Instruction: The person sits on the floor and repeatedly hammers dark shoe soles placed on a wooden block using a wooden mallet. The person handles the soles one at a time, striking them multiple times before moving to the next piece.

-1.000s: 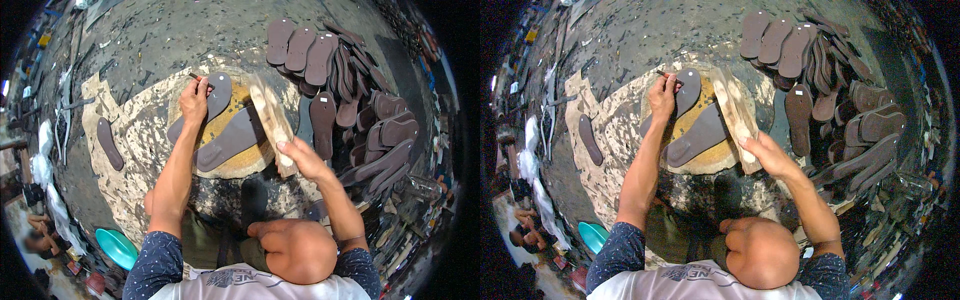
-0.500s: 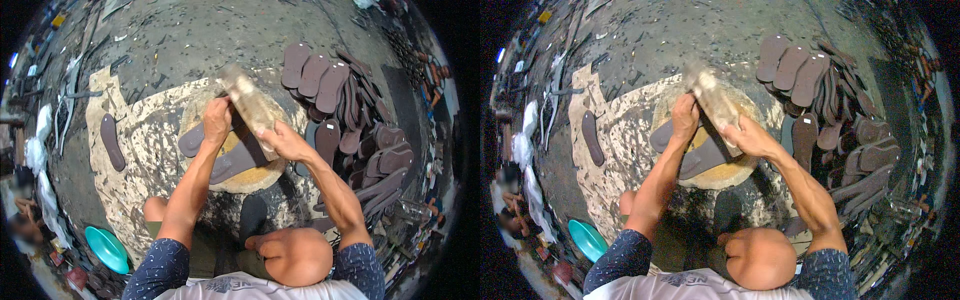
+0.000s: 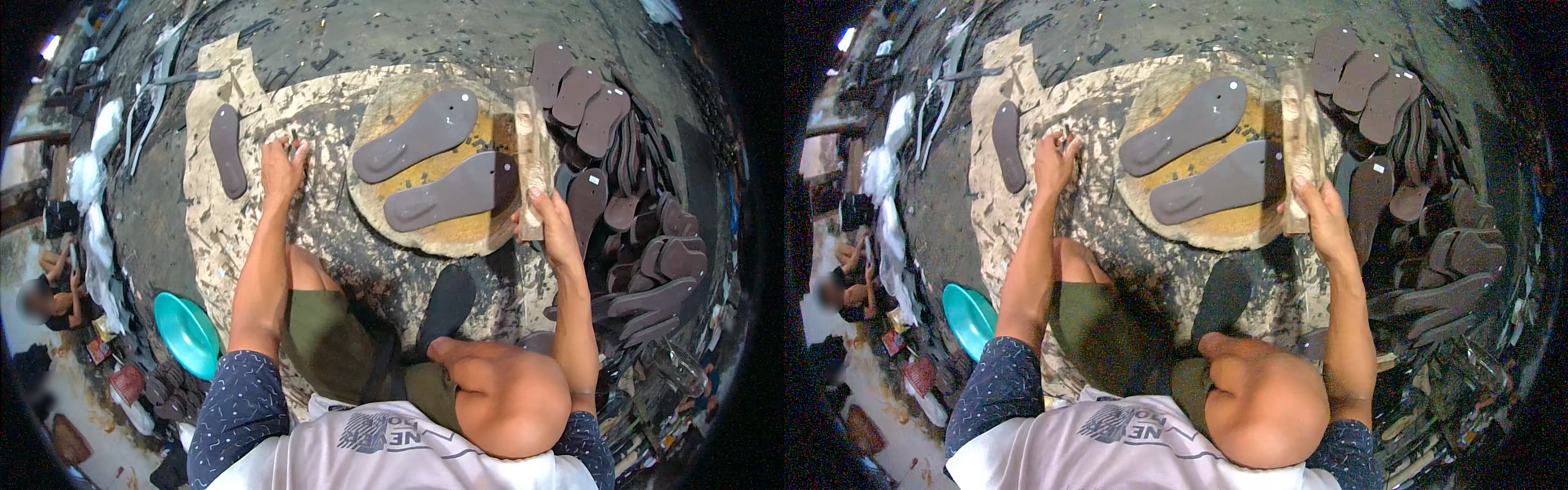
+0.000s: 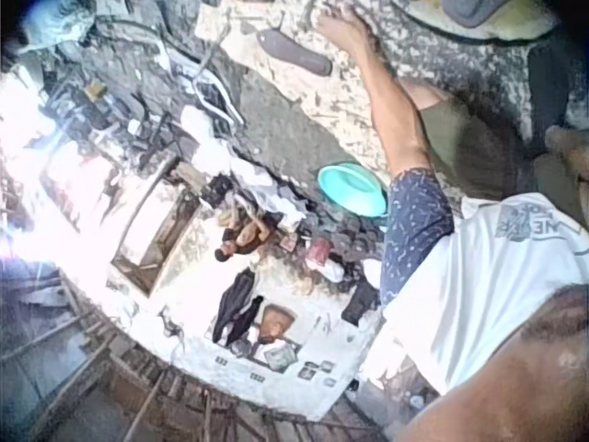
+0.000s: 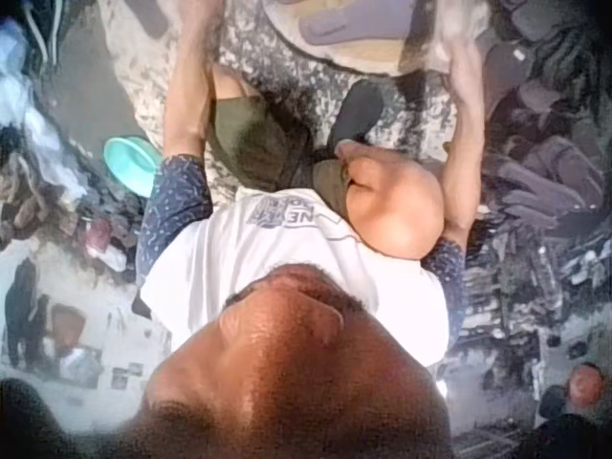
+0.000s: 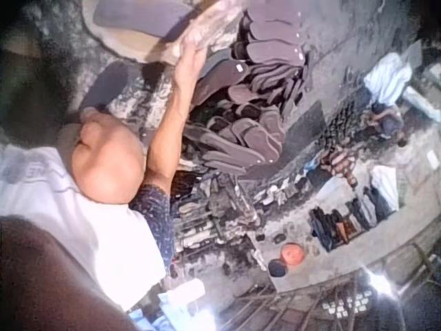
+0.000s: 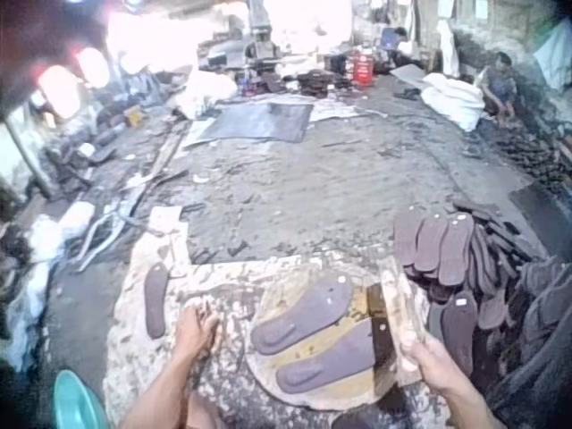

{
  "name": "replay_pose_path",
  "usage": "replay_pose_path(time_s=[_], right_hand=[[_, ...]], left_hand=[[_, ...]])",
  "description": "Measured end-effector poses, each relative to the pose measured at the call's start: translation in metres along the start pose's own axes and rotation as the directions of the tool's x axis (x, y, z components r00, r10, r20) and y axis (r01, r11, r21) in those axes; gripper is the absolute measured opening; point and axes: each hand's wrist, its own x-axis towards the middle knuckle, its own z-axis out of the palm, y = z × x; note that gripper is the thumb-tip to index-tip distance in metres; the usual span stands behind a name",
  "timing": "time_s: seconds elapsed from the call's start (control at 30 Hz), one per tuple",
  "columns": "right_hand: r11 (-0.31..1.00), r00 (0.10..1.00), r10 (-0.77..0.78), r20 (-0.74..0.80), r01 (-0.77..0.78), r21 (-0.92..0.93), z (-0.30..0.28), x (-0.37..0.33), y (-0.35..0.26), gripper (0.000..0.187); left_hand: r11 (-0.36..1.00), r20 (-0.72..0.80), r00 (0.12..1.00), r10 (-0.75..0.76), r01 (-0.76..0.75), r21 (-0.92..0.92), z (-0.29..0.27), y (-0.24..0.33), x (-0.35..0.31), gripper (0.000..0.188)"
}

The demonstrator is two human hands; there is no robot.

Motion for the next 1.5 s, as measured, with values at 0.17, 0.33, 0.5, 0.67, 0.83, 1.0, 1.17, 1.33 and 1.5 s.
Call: replay_pose_path(time_s=[0.17, 0.33, 0.5, 0.67, 0.83, 1.0, 1.17, 1.33, 1.5], right_hand=[[0.999, 0.999, -0.010, -0.050, 0.012, 0.034, 0.000, -0.022, 0.013, 0.031], [0.993, 0.993, -0.118, -0.030, 0.118, 0.025, 0.007, -0.045, 0.021, 0.035], [0.958, 0.978, -0.188, 0.092, 0.162, 0.237, 0.061, -0.038, 0.056, 0.046], [0.900, 0.915, -0.383, 0.129, 0.338, 0.273, 0.103, -0.021, 0.061, 0.047], [0.939, 0.939, -0.342, 0.017, 0.342, 0.038, 0.096, -0.015, 0.079, 0.056], [0.936, 0.951, -0.299, -0.077, 0.277, -0.216, 0.071, -0.041, 0.066, 0.059], [0.961, 0.973, -0.230, -0.036, 0.221, -0.169, 0.020, -0.038, 0.103, 0.050], [0.998, 0.989, 0.058, 0.139, -0.061, 0.020, 0.017, -0.061, 0.095, 0.045], [0.991, 0.980, 0.089, 0.176, -0.105, 0.085, 0.007, -0.057, 0.103, 0.043]], left_hand=[[0.989, 0.557, 0.831, 0.007, 0.077, -0.128, -0.006, 0.041, -0.050, 0.045], [0.746, 0.596, 0.786, -0.161, 0.493, -0.447, -0.012, 0.040, -0.033, 0.042], [0.158, 0.596, 0.794, -0.123, 0.608, -0.778, -0.064, 0.173, -0.089, 0.031], [0.277, 0.425, 0.899, -0.104, 0.437, -0.856, -0.054, 0.243, -0.148, 0.028], [0.279, 0.378, 0.919, -0.110, 0.394, -0.876, -0.039, 0.238, -0.171, 0.029], [0.054, 0.373, 0.848, -0.376, 0.422, -0.905, -0.043, 0.178, -0.119, 0.030], [0.288, 0.461, 0.867, -0.191, 0.498, -0.818, -0.011, 0.143, -0.124, 0.032], [0.533, 0.355, 0.934, -0.037, 0.319, -0.784, -0.026, 0.172, -0.108, 0.031], [0.567, 0.424, 0.904, 0.054, 0.322, -0.758, -0.015, 0.196, -0.090, 0.024]])
